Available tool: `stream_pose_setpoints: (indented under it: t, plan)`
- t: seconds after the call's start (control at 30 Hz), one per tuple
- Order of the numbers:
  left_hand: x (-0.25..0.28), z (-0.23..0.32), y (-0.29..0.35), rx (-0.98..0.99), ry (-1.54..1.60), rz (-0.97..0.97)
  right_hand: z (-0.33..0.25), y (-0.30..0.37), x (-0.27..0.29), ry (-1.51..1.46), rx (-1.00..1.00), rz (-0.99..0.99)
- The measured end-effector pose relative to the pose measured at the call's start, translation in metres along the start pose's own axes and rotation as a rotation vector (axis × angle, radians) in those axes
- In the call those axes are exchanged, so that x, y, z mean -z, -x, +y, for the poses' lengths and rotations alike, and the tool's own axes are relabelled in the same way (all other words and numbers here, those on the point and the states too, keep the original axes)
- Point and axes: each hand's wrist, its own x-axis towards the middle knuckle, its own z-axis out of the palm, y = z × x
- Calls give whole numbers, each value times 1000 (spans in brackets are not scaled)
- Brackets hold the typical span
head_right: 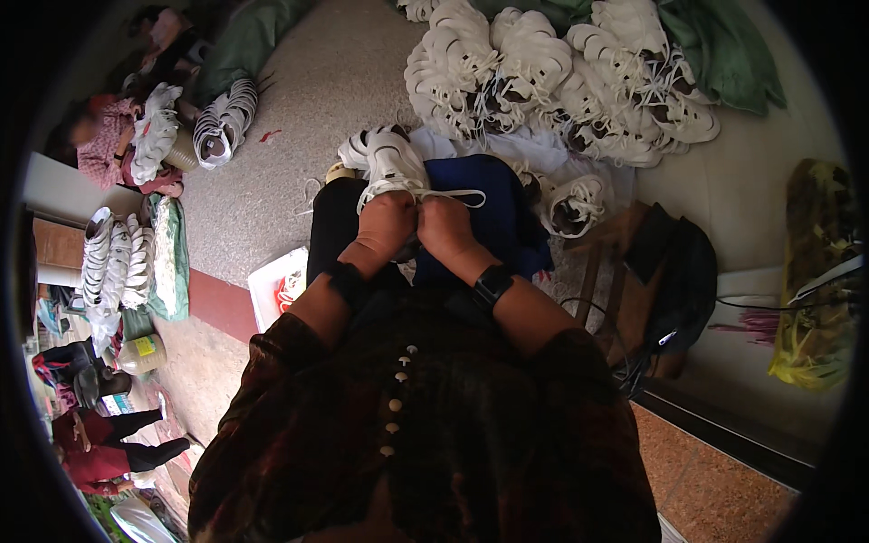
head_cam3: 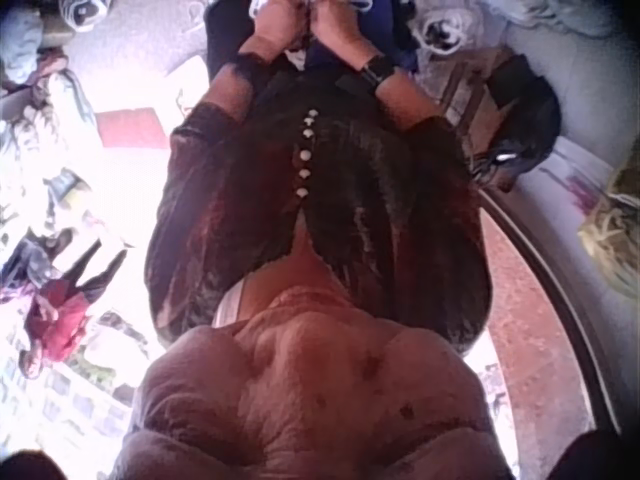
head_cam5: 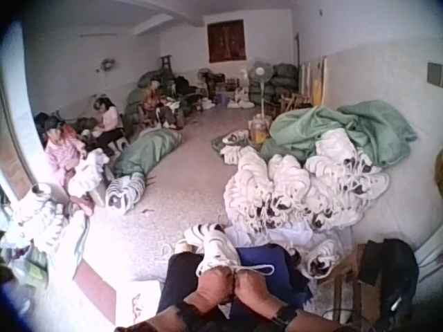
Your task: The recorder is lacing white shoe uppers by threading long white laces through eyelets while sitting on the floor.
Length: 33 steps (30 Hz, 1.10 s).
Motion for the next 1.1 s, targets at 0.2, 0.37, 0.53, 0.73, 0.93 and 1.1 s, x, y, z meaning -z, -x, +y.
stream_pose_setpoints:
  t: [0.2, 0.37, 0.53, 0.73, 0.93, 1.1]
  plan:
    - [41, -23, 26, -52, -69, -142, 7, 0, 7, 18, 18, -26]
    - [90, -86, 61, 402, 593, -357, -2, -6, 12, 95, 31, -38]
    - [60, -115, 69, 380, 1534, 205, -43, -24, 20, -136, 298, 60]
    - [41, -92, 53, 553, 1318, 194, -43, -31, -23, -559, 10, -479]
    - [27, -90, 29, 506, 1017, 1, -55, -24, -31, -659, -369, -547]
    - [28, -89, 16, 283, 587, 108, -64, -32, -21, -648, -409, -562]
